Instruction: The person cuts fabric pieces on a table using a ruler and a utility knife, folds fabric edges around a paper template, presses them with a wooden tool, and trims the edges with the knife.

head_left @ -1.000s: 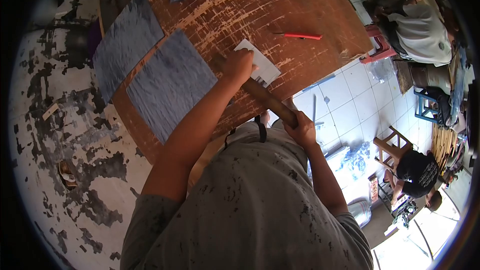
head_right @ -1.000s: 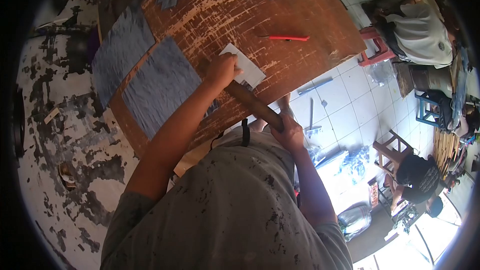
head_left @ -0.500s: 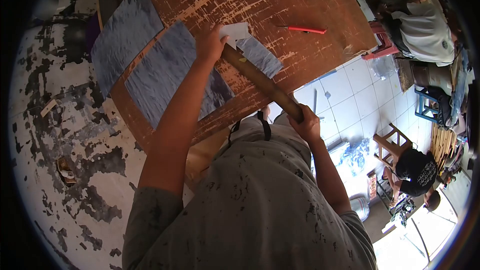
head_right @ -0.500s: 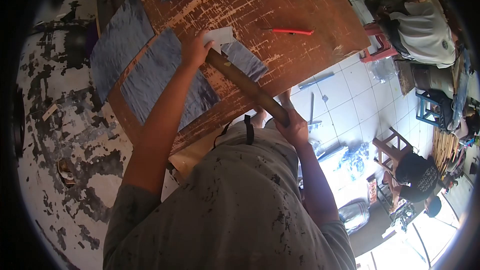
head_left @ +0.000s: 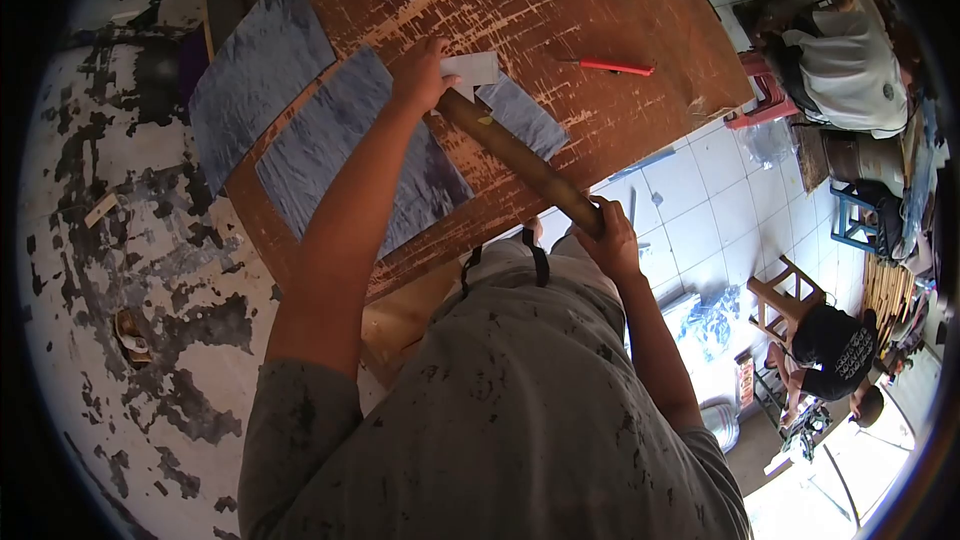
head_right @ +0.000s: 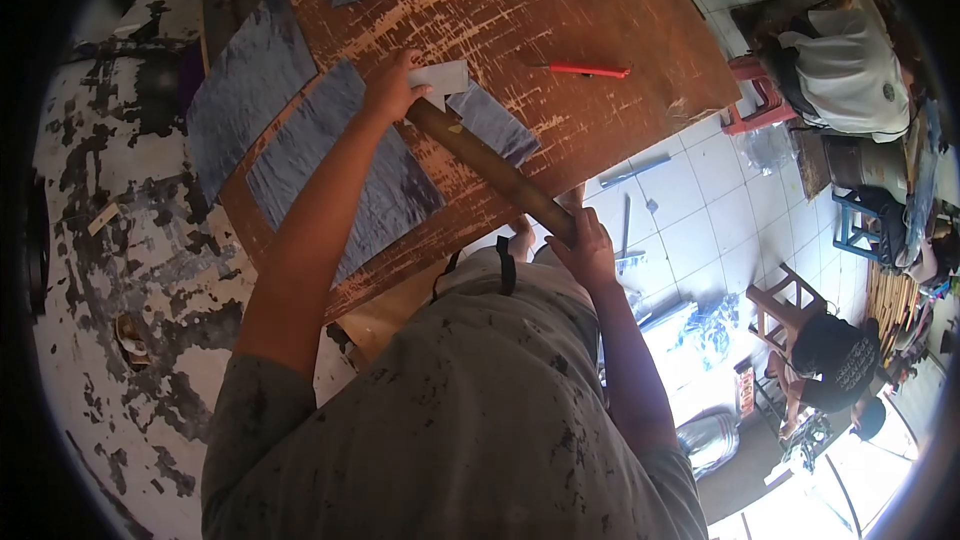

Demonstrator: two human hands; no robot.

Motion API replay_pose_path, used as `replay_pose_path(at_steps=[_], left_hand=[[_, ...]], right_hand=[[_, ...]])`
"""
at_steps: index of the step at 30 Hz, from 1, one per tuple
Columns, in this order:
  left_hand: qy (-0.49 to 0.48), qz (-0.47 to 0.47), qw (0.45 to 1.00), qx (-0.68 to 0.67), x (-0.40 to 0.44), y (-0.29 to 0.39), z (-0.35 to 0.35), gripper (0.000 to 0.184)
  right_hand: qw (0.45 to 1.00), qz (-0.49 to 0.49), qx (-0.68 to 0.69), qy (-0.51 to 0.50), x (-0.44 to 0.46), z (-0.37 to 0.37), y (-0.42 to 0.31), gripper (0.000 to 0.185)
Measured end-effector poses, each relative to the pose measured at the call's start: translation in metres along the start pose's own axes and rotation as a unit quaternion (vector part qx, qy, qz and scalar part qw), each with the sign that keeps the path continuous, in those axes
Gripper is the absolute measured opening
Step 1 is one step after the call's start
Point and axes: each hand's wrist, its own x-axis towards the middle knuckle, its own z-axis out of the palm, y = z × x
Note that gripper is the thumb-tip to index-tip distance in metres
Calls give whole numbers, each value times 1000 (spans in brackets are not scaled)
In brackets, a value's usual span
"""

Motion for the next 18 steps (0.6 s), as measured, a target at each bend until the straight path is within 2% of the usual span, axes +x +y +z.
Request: replay_pose_path(at_steps=[5, 8, 11, 13, 16, 18], left_hand=[[-12, 18, 999, 49, 6, -2, -2, 49], [-57, 18, 992, 109, 7, 12, -20, 50], [-48, 29, 993, 101, 6, 10, -29, 41], [-122, -2, 987, -108, 13, 0, -35, 26], [-120, 2, 990, -80, 5, 9, -68, 19], [-127, -4, 987, -98, -20, 40, -85, 15]], right_hand=[[1000, -6, 7, -2, 2, 4, 1, 61], [1000, -19, 4, 16, 0, 4, 3, 61], [999, -33, 0, 35, -8, -11, 4, 60], [999, -18, 14, 48, -24, -32, 6, 53], [996, 30, 34, 83, -56, -56, 28, 52], [989, 21, 25, 146, -58, -67, 39, 53]])
